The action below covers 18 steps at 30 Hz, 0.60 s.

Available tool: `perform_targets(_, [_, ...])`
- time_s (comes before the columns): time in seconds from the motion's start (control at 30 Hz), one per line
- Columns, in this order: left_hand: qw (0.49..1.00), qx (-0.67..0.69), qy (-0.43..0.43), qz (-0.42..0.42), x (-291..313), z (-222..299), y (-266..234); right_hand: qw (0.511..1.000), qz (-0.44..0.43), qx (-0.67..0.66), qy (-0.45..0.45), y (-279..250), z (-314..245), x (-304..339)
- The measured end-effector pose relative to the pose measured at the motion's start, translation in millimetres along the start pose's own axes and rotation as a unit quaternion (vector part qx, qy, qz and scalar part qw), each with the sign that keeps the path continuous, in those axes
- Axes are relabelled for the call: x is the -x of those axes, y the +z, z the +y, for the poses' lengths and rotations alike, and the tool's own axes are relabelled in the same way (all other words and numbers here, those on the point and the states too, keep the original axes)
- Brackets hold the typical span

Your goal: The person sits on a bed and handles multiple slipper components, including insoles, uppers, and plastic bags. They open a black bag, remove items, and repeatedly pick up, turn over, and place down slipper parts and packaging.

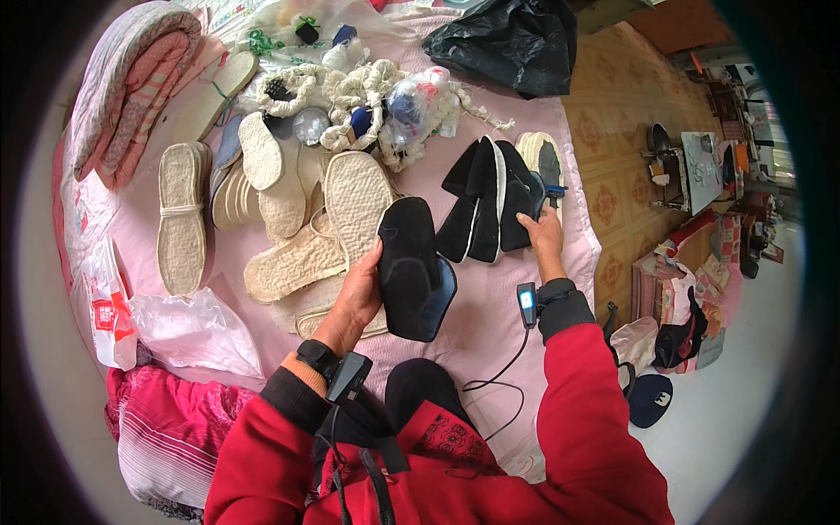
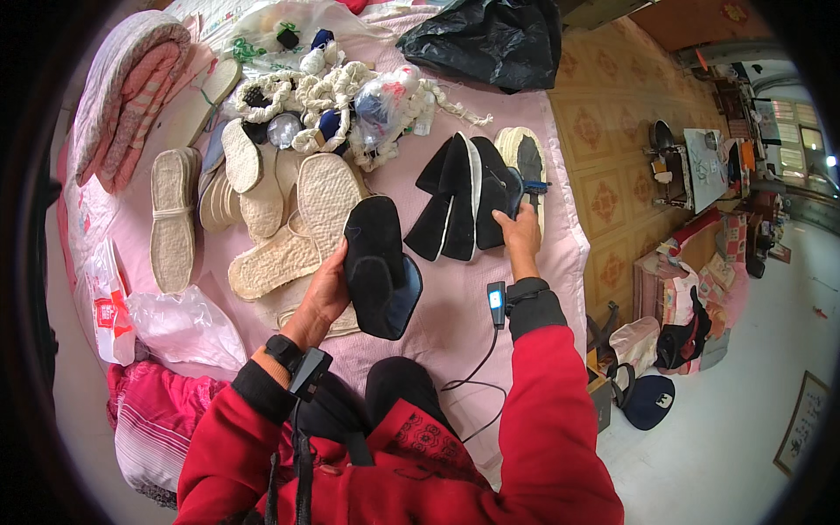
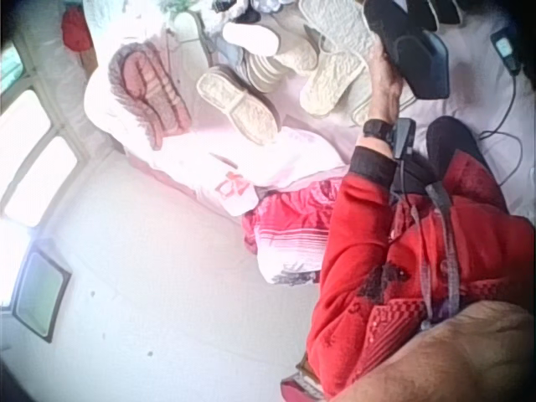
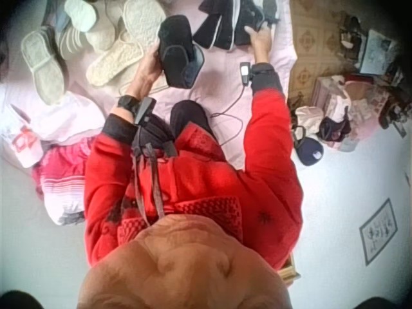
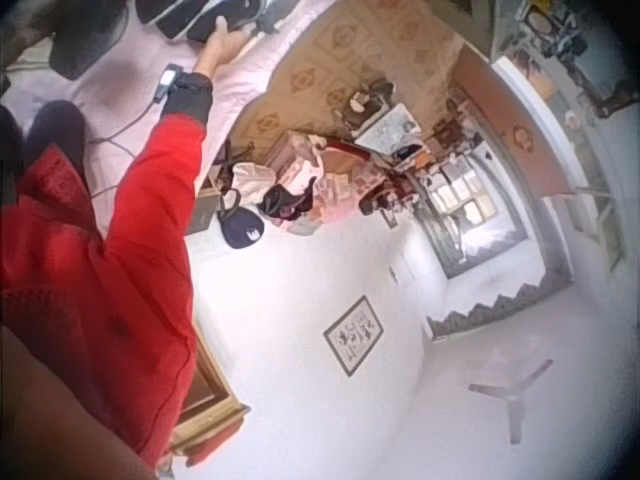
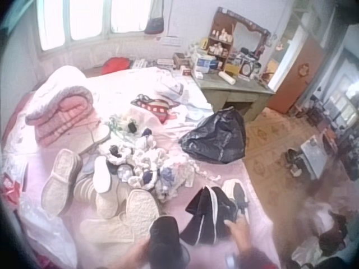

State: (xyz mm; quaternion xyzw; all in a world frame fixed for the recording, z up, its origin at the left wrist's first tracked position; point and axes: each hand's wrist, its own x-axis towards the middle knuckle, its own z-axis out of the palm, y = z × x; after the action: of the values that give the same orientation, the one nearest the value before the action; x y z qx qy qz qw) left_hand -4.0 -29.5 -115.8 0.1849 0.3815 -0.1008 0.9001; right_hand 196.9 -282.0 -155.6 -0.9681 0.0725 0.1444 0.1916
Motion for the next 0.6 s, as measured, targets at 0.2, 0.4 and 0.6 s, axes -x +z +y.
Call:
perform_targets(0.2, [1.000,0.015,-0.004,0.007,5.3,4.2,7.0,0.991,0.024,-0.084,-0.101,8.4,-3.3,4.2])
perform_targets(0.4, [0.998,0.068,-0.010,-0.010,1.3,11.8,7.9,0.963,0.100,-0.230,-0.094,-25.9,-6.3,28.3])
perform_targets(0.6, [0.993,0.120,-0.008,-0.013,0.5,10.0,11.8,0.967,-0.043,-0.199,-0.156,-45.2,-54.7,106.7])
